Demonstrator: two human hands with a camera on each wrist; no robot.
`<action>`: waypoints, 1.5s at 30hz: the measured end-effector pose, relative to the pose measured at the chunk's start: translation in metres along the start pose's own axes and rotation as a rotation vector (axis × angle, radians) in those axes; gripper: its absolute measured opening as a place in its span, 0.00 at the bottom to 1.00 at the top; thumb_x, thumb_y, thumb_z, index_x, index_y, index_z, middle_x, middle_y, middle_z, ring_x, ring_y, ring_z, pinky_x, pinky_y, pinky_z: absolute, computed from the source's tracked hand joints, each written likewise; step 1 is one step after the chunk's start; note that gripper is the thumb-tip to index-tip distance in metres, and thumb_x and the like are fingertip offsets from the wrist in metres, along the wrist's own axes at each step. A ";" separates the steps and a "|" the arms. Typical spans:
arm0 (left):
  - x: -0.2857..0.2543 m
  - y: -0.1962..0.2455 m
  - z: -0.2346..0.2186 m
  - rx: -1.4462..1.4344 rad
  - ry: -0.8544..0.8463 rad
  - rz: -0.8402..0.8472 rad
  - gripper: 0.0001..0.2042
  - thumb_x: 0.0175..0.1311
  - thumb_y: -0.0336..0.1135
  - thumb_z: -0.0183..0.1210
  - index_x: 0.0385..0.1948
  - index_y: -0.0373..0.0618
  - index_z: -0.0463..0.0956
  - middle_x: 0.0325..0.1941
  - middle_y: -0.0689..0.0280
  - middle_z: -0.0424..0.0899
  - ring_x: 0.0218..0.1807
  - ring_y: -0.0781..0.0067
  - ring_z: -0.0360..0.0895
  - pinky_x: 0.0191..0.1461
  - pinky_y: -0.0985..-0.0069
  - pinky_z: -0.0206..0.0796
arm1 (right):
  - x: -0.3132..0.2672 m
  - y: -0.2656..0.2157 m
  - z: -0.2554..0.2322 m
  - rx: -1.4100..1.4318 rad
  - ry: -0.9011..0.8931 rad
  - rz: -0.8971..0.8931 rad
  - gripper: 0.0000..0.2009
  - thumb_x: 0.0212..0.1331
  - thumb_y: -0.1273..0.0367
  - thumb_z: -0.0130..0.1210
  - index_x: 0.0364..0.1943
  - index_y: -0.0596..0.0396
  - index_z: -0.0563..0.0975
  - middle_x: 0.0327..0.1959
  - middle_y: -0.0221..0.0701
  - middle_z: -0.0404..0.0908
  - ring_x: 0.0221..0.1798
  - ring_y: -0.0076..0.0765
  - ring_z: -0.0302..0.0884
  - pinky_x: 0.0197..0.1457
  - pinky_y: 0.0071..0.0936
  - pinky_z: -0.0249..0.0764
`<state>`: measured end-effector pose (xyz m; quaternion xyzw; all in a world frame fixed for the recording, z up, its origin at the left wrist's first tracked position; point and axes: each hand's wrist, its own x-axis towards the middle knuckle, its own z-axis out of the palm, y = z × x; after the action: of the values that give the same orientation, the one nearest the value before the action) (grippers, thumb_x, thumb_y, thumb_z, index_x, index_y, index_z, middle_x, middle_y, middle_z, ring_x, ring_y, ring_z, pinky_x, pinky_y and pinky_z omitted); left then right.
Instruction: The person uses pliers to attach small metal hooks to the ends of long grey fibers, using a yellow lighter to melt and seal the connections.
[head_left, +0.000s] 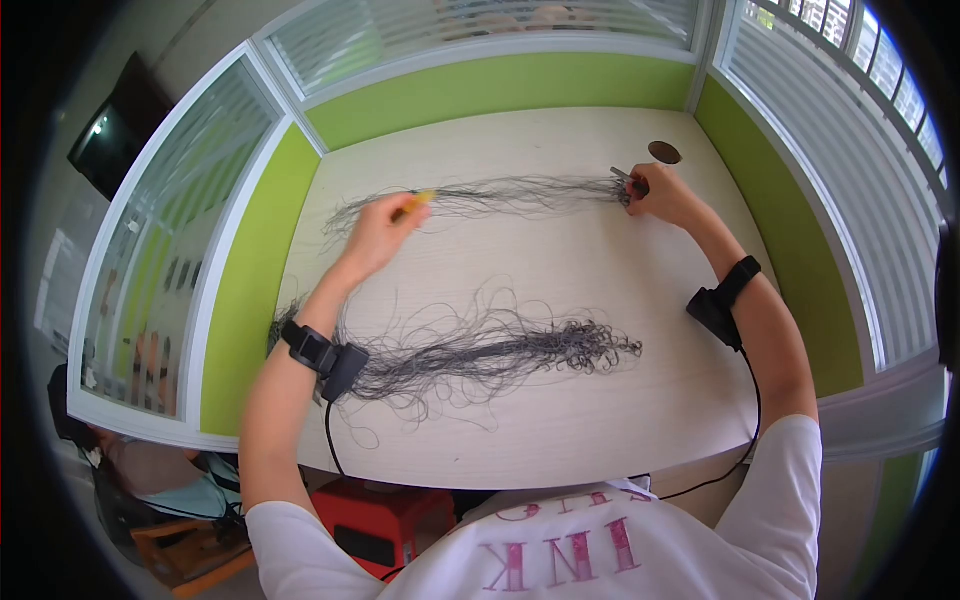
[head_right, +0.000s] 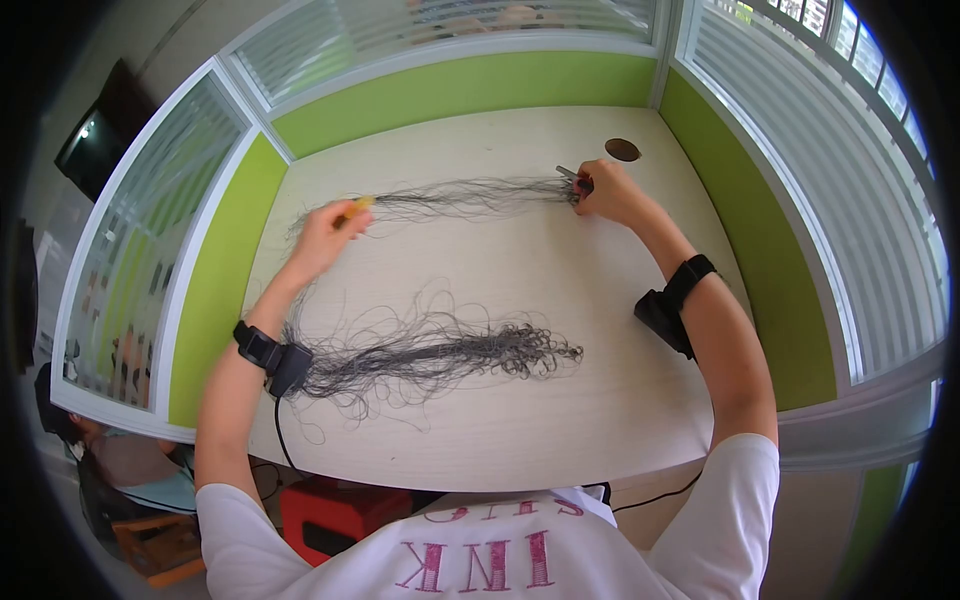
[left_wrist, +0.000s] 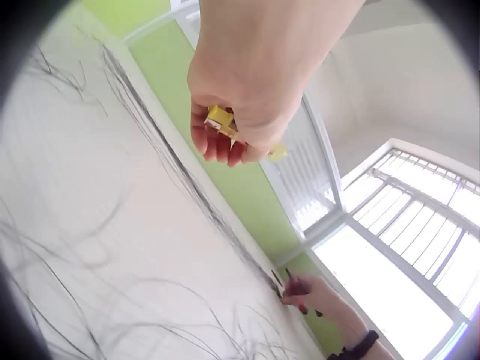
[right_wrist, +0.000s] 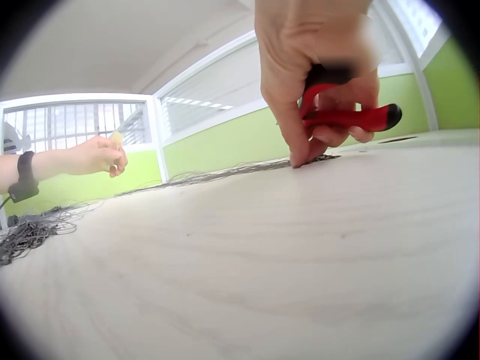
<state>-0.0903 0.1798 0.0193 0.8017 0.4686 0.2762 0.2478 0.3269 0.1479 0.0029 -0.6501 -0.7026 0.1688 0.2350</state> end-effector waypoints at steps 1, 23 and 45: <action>0.003 0.016 0.019 -0.079 -0.128 0.035 0.13 0.65 0.40 0.59 0.35 0.36 0.78 0.26 0.69 0.78 0.31 0.83 0.71 0.35 0.83 0.62 | 0.000 -0.001 0.000 -0.002 0.000 -0.004 0.14 0.33 0.72 0.66 0.29 0.62 0.77 0.26 0.40 0.80 0.30 0.39 0.77 0.35 0.31 0.73; 0.029 0.014 0.036 0.081 -0.039 0.094 0.17 0.63 0.44 0.60 0.32 0.34 0.77 0.20 0.64 0.73 0.22 0.75 0.63 0.28 0.74 0.57 | -0.003 0.011 0.000 0.066 0.135 -0.068 0.10 0.41 0.74 0.65 0.29 0.61 0.77 0.23 0.35 0.78 0.28 0.31 0.74 0.34 0.29 0.70; -0.100 0.107 0.060 -0.056 -0.191 0.257 0.08 0.55 0.28 0.65 0.32 0.35 0.78 0.33 0.65 0.79 0.28 0.76 0.73 0.28 0.80 0.66 | -0.129 -0.100 -0.031 0.601 -0.453 -0.196 0.15 0.57 0.73 0.52 0.49 0.61 0.75 0.37 0.31 0.79 0.42 0.28 0.74 0.48 0.26 0.70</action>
<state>-0.0247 0.0353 0.0246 0.8704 0.3287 0.2411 0.2761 0.2656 0.0082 0.0685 -0.4282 -0.7148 0.4832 0.2689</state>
